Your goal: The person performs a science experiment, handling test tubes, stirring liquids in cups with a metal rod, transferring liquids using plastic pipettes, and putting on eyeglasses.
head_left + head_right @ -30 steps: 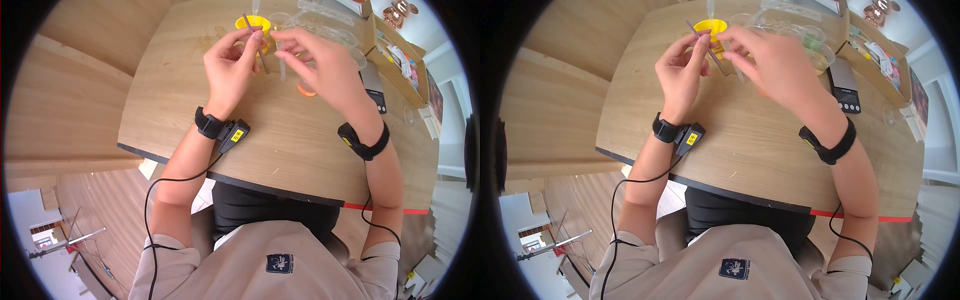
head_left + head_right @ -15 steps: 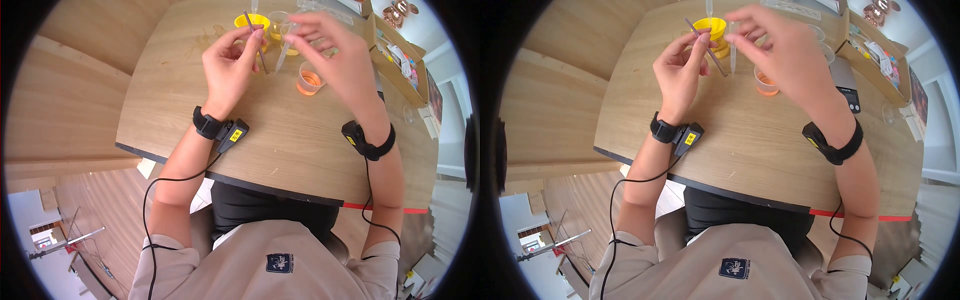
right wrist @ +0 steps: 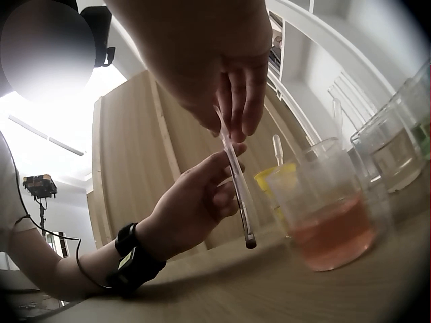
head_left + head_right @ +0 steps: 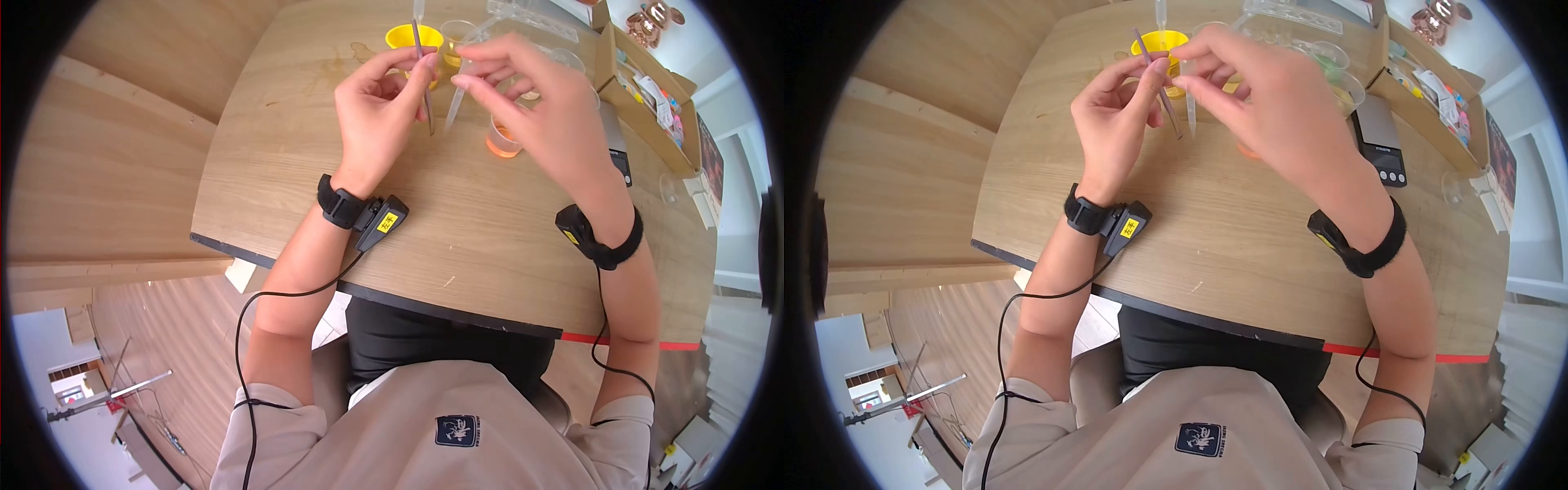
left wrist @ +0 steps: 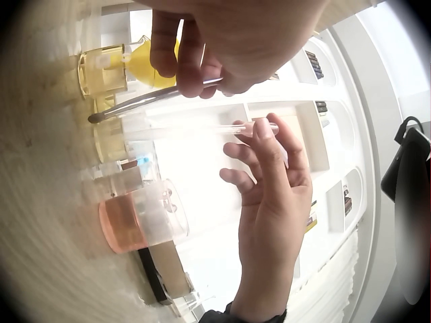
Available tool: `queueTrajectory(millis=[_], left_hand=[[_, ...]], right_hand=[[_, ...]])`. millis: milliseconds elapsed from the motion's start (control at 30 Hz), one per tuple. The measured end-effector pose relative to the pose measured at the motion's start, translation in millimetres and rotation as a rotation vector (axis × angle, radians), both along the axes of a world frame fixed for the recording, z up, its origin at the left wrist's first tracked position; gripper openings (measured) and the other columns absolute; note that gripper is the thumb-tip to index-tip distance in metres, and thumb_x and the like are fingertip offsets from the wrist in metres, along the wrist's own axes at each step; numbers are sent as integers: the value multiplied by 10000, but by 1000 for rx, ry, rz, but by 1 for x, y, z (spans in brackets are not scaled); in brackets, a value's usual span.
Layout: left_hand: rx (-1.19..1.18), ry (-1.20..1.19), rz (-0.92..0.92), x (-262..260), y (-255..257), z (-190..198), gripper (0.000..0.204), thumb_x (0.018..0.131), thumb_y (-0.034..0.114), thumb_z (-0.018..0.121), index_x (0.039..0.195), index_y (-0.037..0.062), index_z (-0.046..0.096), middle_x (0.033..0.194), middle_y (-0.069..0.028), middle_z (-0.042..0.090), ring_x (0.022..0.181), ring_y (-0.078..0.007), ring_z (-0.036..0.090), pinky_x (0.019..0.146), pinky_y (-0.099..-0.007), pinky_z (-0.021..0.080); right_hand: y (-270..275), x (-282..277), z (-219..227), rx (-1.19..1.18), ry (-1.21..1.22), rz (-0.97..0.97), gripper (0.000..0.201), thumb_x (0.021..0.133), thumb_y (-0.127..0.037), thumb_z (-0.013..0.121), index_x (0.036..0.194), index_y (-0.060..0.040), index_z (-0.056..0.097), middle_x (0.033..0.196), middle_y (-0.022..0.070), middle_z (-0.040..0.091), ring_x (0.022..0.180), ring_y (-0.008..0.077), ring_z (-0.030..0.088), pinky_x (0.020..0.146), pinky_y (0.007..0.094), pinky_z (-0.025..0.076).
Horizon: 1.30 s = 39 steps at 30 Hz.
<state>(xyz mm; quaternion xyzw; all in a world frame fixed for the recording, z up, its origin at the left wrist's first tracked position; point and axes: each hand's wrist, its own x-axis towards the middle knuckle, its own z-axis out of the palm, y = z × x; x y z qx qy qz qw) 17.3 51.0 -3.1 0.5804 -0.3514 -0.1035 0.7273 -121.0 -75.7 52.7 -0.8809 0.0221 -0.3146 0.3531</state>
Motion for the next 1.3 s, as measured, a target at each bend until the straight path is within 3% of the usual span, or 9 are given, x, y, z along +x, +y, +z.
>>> queueTrajectory(millis=[133, 233, 300, 633, 733, 933, 1033, 1100, 1300], left_hand=[[36, -14, 1, 0, 1, -1, 212, 927, 104, 740, 1077, -42, 707, 771, -43, 707, 546, -44, 578, 475, -188, 433], [55, -10, 12, 0, 2, -1, 216, 926, 110, 744, 1074, -43, 707, 772, -45, 706, 546, -47, 579, 475, -192, 431], [26, -5, 8, 0, 0, -1, 217, 926, 113, 744, 1071, -44, 706, 776, -53, 709, 545, -48, 578, 472, -194, 427], [4, 23, -3, 0, -2, -1, 228, 932, 130, 743, 1068, -49, 704, 796, -91, 725, 535, -48, 568, 473, -195, 420], [11, 23, 10, 0, -1, 1, 230, 933, 131, 742, 1069, -50, 704, 798, -92, 726, 532, -45, 565, 474, -192, 420], [-3, 17, 10, -1, -1, -1, 228, 938, 130, 733, 1079, -48, 705, 803, -84, 727, 535, -42, 564, 474, -191, 421], [9, 20, 15, -3, 1, 3, 223, 939, 126, 731, 1080, -46, 707, 809, -78, 727, 542, -39, 564, 474, -189, 421], [2, 8, 6, 0, 0, -2, 219, 939, 124, 730, 1078, -44, 708, 814, -78, 728, 545, -37, 564, 473, -189, 422], [-2, 16, 3, -1, 0, 0, 209, 940, 121, 728, 1073, -39, 712, 819, -71, 727, 551, -31, 564, 474, -191, 425]], right_hand=[[-3, 3, -6, -72, -57, 54, 222, 908, -160, 725, 1095, -67, 650, 912, 61, 742, 836, 206, 738, 669, 295, 577], [-3, 0, -2, -36, 39, -24, 280, 888, -143, 762, 1155, -90, 694, 965, 51, 738, 833, 106, 694, 699, 255, 548], [-1, 2, -7, -145, -34, 14, 187, 916, -183, 716, 1074, -99, 664, 882, 62, 739, 767, 198, 720, 660, 311, 550], [1, -6, 2, -171, 27, 46, 211, 900, -186, 729, 1077, -99, 655, 857, 66, 732, 774, 206, 722, 669, 311, 546], [1, -9, 11, -55, 86, 30, 219, 899, -187, 730, 1081, -93, 653, 862, 64, 734, 772, 203, 721, 669, 312, 546], [2, -6, 3, -200, 30, 69, 230, 906, -189, 718, 1116, -115, 661, 872, 59, 737, 769, 212, 717, 680, 314, 547], [5, -6, 6, -46, -31, 45, 231, 903, -184, 718, 1122, -132, 671, 881, 47, 742, 775, 228, 716, 679, 321, 545], [3, -7, 0, -214, 106, 25, 240, 898, -172, 716, 1133, -141, 677, 892, 37, 743, 781, 242, 711, 679, 323, 543], [3, -4, 3, -113, -38, 13, 256, 902, -162, 708, 1156, -149, 676, 906, 41, 737, 788, 227, 709, 677, 316, 540]])
